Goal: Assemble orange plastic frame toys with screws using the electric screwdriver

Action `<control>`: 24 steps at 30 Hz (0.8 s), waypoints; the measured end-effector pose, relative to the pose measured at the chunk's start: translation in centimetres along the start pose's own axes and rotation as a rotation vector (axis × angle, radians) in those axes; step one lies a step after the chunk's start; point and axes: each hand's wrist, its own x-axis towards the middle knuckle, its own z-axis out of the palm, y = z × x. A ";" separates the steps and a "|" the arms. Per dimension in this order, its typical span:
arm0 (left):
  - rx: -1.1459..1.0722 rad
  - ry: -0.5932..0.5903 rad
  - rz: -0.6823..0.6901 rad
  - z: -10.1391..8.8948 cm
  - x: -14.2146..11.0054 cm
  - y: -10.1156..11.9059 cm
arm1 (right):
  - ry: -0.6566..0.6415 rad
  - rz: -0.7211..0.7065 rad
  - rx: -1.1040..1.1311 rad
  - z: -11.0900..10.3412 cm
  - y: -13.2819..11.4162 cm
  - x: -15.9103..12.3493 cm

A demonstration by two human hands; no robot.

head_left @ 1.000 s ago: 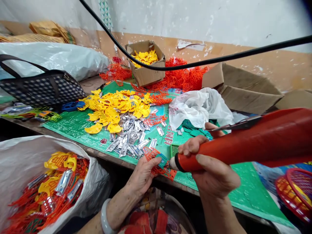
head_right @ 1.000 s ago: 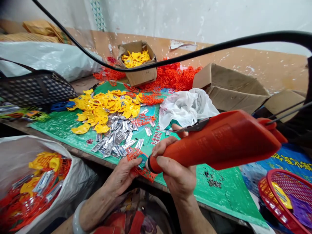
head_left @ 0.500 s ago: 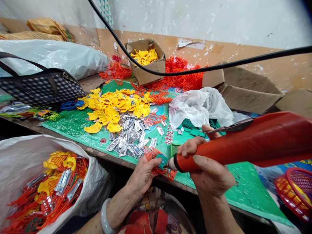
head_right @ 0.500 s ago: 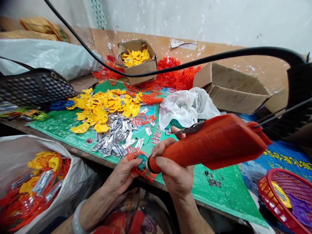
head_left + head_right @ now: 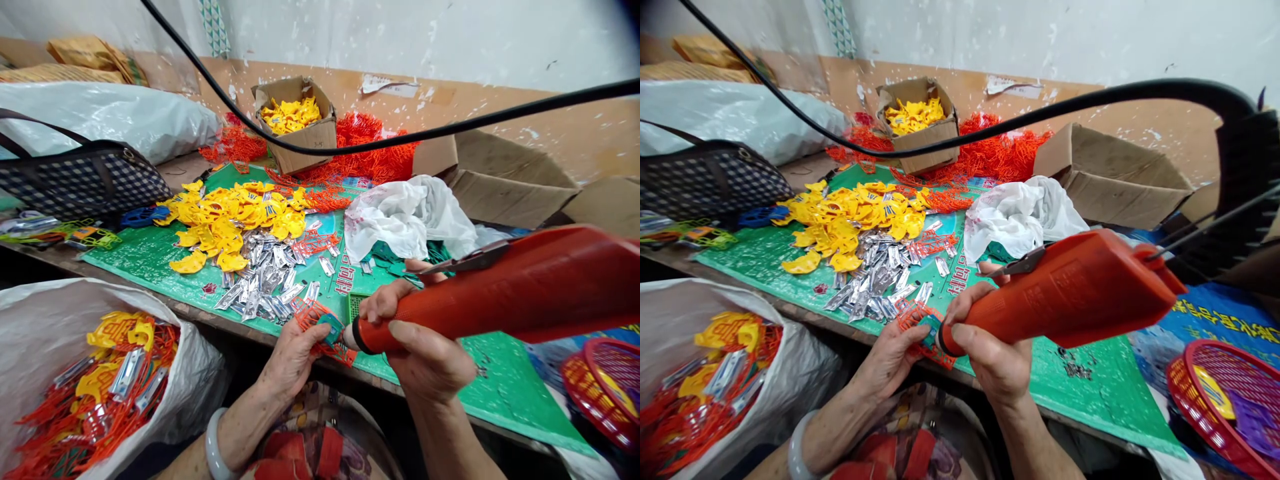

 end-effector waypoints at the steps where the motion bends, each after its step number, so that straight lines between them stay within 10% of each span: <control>1: 0.003 -0.001 -0.002 0.1 0.0 0.0 | 0.000 0.001 -0.003 0.0 0.0 -0.1; 24: -0.003 0.017 -0.056 0.3 -0.5 0.3 | -0.108 -0.016 -0.054 0.1 0.5 -1.1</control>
